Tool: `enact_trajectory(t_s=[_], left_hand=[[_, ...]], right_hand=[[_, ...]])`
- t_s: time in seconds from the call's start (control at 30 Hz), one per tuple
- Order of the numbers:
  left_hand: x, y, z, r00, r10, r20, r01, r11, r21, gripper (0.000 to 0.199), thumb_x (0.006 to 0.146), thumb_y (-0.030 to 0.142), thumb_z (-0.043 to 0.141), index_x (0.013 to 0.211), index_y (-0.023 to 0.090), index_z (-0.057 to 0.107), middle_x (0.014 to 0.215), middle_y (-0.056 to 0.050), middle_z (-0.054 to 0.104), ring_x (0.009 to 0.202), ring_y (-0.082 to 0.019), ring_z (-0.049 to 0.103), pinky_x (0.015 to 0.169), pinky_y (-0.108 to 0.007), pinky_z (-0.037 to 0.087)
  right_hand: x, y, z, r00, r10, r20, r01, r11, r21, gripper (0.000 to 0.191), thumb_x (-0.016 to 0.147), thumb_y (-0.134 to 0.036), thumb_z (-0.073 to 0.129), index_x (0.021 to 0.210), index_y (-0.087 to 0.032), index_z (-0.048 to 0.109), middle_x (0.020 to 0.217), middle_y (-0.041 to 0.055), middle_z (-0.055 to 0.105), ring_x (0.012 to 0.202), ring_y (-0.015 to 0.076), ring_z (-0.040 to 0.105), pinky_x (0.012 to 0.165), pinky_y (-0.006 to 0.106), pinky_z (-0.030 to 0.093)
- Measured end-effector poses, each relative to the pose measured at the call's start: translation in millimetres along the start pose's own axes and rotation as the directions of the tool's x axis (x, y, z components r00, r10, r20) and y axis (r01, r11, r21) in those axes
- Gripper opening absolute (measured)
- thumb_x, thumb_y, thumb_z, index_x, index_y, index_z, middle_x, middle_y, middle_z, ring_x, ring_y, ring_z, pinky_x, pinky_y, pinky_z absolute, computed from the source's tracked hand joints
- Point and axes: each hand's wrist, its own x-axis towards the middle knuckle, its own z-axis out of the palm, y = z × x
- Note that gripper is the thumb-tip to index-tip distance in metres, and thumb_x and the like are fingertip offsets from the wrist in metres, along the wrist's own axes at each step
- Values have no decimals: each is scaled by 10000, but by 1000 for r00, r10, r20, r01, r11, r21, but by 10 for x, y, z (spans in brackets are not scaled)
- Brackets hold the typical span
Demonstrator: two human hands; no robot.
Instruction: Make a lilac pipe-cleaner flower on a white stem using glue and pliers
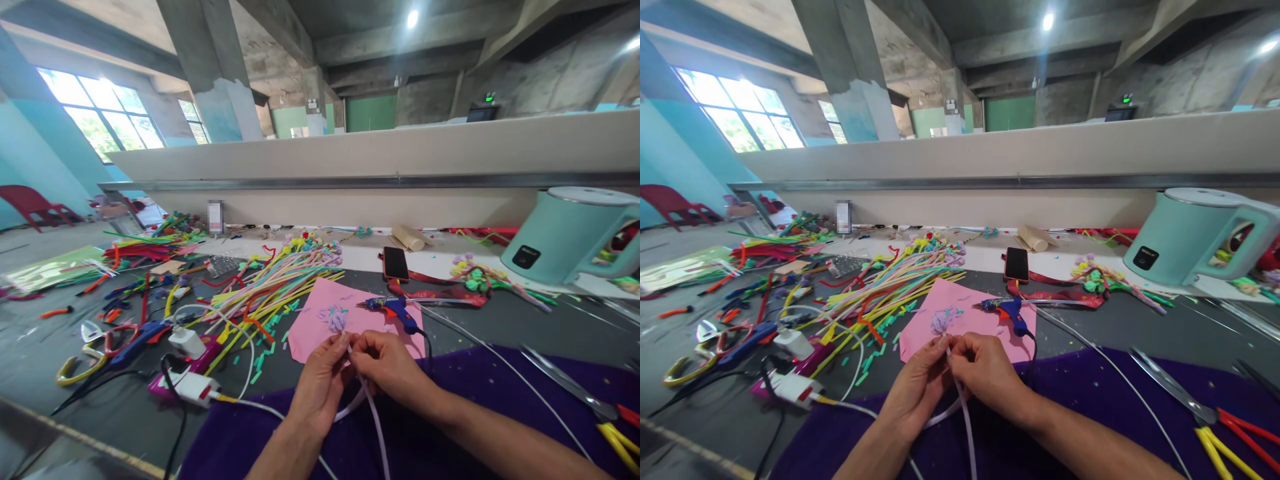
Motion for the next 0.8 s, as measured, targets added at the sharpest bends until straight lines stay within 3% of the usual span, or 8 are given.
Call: enact_trajectory(t_s=[0.43, 0.57, 0.8], left_hand=[[-26, 16, 7, 999, 0, -41, 1, 1000, 21, 130, 709, 223, 650, 772, 115, 684, 719, -38, 645, 648, -118, 568, 633, -234, 457], [-22, 26, 24, 995, 76, -65, -72, 996, 57, 136, 664, 204, 688, 772, 120, 692, 726, -35, 649, 652, -118, 568, 632, -224, 449], [-62, 44, 36, 967, 254, -29, -235, 927, 291, 149, 668, 240, 683, 783, 147, 703, 681, -17, 649, 696, -135, 549, 692, -223, 414]], right_hand=[[-19, 4, 22, 1000, -6, 2, 6, 1000, -4, 105, 713, -160, 477, 609, -157, 486, 497, -62, 448, 354, 54, 428, 332, 147, 344], [-17, 49, 43, 1000, -25, -2, 25, 999, -34, 114, 728, -163, 475, 614, -156, 482, 503, -58, 453, 365, 55, 430, 353, 152, 342], [-11, 78, 76, 998, -60, 19, 60, 998, 26, 180, 775, -245, 506, 622, -154, 475, 507, -59, 432, 405, 50, 401, 388, 152, 326]])
